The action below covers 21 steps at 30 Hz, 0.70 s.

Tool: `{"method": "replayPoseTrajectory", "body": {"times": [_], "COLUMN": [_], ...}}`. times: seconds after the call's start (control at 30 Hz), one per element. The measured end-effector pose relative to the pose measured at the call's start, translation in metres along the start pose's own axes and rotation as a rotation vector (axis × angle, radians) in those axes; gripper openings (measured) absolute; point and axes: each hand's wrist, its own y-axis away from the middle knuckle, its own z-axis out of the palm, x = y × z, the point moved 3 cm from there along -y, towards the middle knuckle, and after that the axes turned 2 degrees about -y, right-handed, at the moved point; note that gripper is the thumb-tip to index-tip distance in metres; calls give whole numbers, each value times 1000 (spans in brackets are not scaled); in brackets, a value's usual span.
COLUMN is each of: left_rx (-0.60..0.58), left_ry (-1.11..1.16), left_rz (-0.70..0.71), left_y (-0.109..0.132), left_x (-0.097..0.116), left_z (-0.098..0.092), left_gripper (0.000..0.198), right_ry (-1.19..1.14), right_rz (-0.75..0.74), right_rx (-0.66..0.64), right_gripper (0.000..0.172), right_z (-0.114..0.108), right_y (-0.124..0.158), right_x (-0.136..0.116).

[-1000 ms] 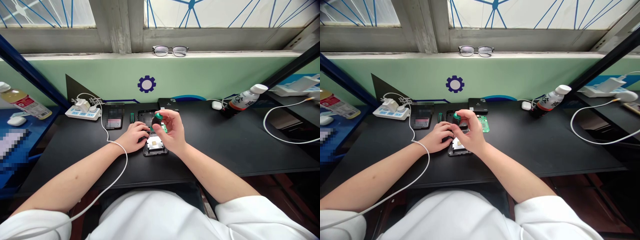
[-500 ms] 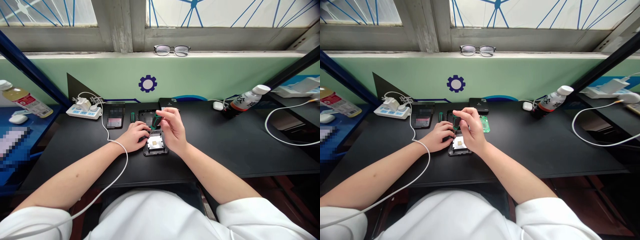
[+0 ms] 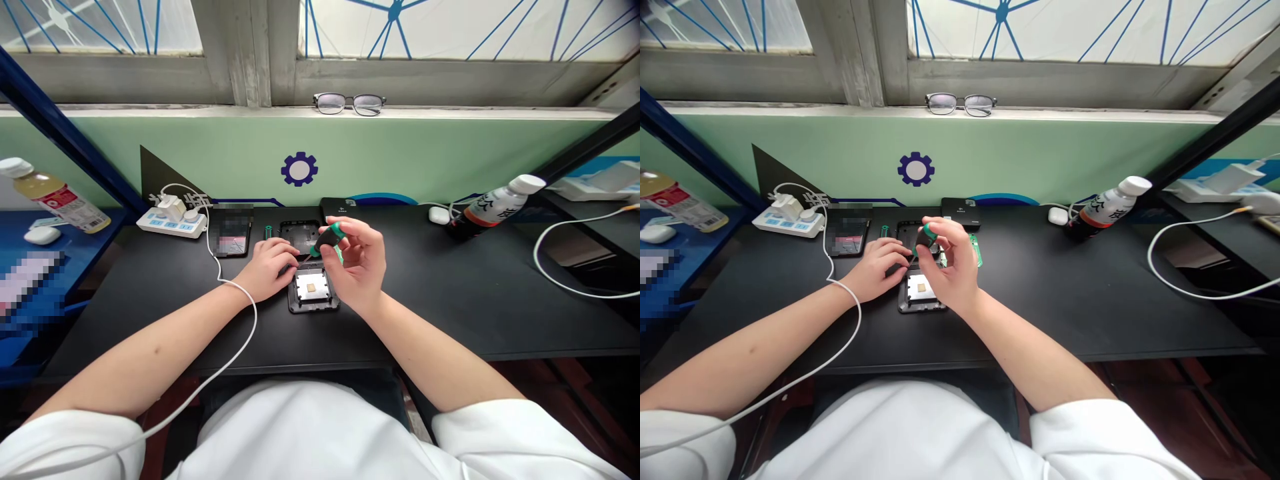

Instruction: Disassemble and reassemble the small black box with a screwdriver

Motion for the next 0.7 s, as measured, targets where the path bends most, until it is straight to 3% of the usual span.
{"method": "replayPoseTrajectory", "body": {"times": [0.1, 0.23, 0.4, 0.7], "left_rx": [115, 168, 261, 133], "left_ry": [-85, -132, -134, -96], "left_rz": [-149, -284, -356, -257], "left_y": [-2, -5, -3, 1], "left_x": [-12, -24, -25, -20], "left_z": [-3, -3, -7, -6], "left_gripper": [14, 13, 43, 48], "right_ry": [51, 77, 88, 109], "right_rz": [0, 18, 19, -71], "right_rx": [78, 32, -2, -60], "right_gripper": [35, 36, 37, 39], "right_z": [-4, -3, -1, -1], "right_y": [-3, -1, 2, 3], "right_x": [2, 6, 7, 0]}}
